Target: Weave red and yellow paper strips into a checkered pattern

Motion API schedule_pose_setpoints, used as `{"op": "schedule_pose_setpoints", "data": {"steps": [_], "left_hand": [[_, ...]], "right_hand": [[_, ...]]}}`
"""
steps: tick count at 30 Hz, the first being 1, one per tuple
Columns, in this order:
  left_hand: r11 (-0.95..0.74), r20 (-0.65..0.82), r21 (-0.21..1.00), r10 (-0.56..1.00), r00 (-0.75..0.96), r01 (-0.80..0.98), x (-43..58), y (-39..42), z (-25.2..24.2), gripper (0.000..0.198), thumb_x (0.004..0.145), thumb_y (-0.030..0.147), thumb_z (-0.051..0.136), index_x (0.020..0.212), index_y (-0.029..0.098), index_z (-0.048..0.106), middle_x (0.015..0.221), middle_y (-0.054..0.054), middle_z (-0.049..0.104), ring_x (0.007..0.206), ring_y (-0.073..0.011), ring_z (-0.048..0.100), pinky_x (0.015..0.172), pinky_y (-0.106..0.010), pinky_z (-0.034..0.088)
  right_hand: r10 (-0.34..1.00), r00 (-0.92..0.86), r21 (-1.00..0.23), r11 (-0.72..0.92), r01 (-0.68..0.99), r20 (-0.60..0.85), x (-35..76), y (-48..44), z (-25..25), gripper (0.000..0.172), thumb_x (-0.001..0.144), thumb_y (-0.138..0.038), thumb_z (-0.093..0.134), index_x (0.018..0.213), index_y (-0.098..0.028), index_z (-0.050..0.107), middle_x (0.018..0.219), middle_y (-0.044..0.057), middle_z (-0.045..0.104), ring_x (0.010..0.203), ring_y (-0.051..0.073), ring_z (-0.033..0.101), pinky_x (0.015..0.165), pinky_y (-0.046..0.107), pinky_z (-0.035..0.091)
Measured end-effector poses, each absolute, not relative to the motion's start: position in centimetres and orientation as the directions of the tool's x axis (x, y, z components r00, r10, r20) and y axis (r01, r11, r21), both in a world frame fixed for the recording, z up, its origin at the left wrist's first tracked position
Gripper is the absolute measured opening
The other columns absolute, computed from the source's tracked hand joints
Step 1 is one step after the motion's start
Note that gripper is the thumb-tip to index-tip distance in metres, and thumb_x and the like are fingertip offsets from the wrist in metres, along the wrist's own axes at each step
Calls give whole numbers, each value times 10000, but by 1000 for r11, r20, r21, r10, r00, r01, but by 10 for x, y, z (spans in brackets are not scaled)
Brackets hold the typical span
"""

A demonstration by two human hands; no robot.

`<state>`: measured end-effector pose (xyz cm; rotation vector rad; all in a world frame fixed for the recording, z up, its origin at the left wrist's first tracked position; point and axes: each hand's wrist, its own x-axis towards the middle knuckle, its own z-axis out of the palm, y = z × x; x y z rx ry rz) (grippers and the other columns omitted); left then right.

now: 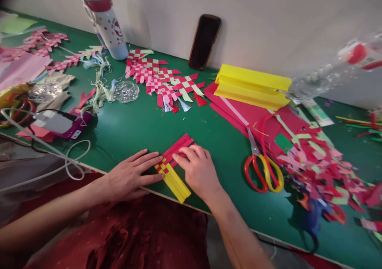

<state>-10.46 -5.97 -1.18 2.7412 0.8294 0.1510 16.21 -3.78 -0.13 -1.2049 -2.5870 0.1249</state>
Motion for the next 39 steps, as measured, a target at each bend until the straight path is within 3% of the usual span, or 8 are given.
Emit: {"op": "schedule_pose_setpoints", "data": {"steps": [6, 11, 16, 23, 27, 29, 33, 39], "left_hand": [[-791, 18, 300, 564, 825, 534, -103, -60, -12, 617, 828, 517, 676, 1376, 307, 486, 1579, -122, 273, 1464, -316, 236, 1186, -511, 163], [-791, 40, 330, 556, 830, 514, -101, -56, -8, 618, 779, 490, 731, 1324, 272, 537, 1574, -122, 287, 1468, -339, 216, 1186, -538, 175], [-807, 52, 387, 502, 863, 446, -95, -49, -6, 547, 825, 463, 675, 1293, 212, 543, 1544, -127, 357, 1453, -302, 275, 1183, -501, 232], [-793, 78, 398, 531, 844, 462, -94, -59, -7, 754, 821, 515, 661, 1396, 112, 386, 1497, -184, 413, 1425, -295, 331, 1177, -487, 250], [-789, 109, 405, 543, 833, 462, -97, -70, -7, 727, 846, 437, 647, 1418, 116, 335, 1427, -173, 495, 1348, -299, 429, 1123, -481, 325], [-784, 117, 412, 551, 826, 464, -99, -74, -6, 686, 859, 375, 633, 1416, 112, 330, 1383, -173, 529, 1301, -295, 471, 1084, -475, 360], [-784, 131, 413, 555, 822, 464, -100, -80, -6, 635, 870, 291, 601, 1418, 125, 328, 1319, -167, 570, 1242, -287, 509, 1037, -467, 388], [-817, 216, 365, 541, 813, 446, -98, -91, -15, 494, 906, 173, 514, 1384, 149, 389, 1225, -118, 641, 1134, -231, 568, 1002, -415, 407]], "right_hand": [[763, -590, -306, 646, 699, 263, 158, -60, 6, 218, 946, -246, 545, 1082, -236, 714, 1109, 45, 694, 1012, 215, 498, 850, 372, 407], [763, -596, -258, 646, 719, 250, 153, -77, 2, 218, 957, -261, 532, 1090, -223, 700, 1107, 36, 706, 1008, 215, 516, 856, 368, 411], [754, -612, -215, 656, 724, 241, 150, -77, -1, 214, 944, -236, 544, 1092, -208, 697, 1146, 60, 692, 1052, 223, 524, 850, 363, 448], [747, -639, -315, 661, 681, 185, 153, -85, 3, 410, 926, -443, 564, 1206, -154, 643, 1183, 96, 682, 1061, 253, 531, 894, 409, 454], [741, -653, -298, 666, 684, 158, 156, -96, 5, 559, 841, -564, 635, 1216, -149, 631, 1234, 97, 661, 1108, 267, 518, 937, 431, 407], [751, -643, -256, 658, 708, 152, 155, -102, 4, 536, 845, -540, 645, 1218, -156, 630, 1243, 100, 658, 1113, 270, 521, 941, 442, 386], [763, -616, -195, 646, 738, 195, 150, -114, -3, 320, 916, -338, 597, 1184, -169, 648, 1212, 84, 678, 1075, 251, 543, 937, 432, 367], [768, -523, -213, 618, 756, 371, 145, -134, -14, 214, 943, -156, 521, 1053, -202, 699, 1081, 46, 729, 970, 196, 585, 907, 400, 371]]}}
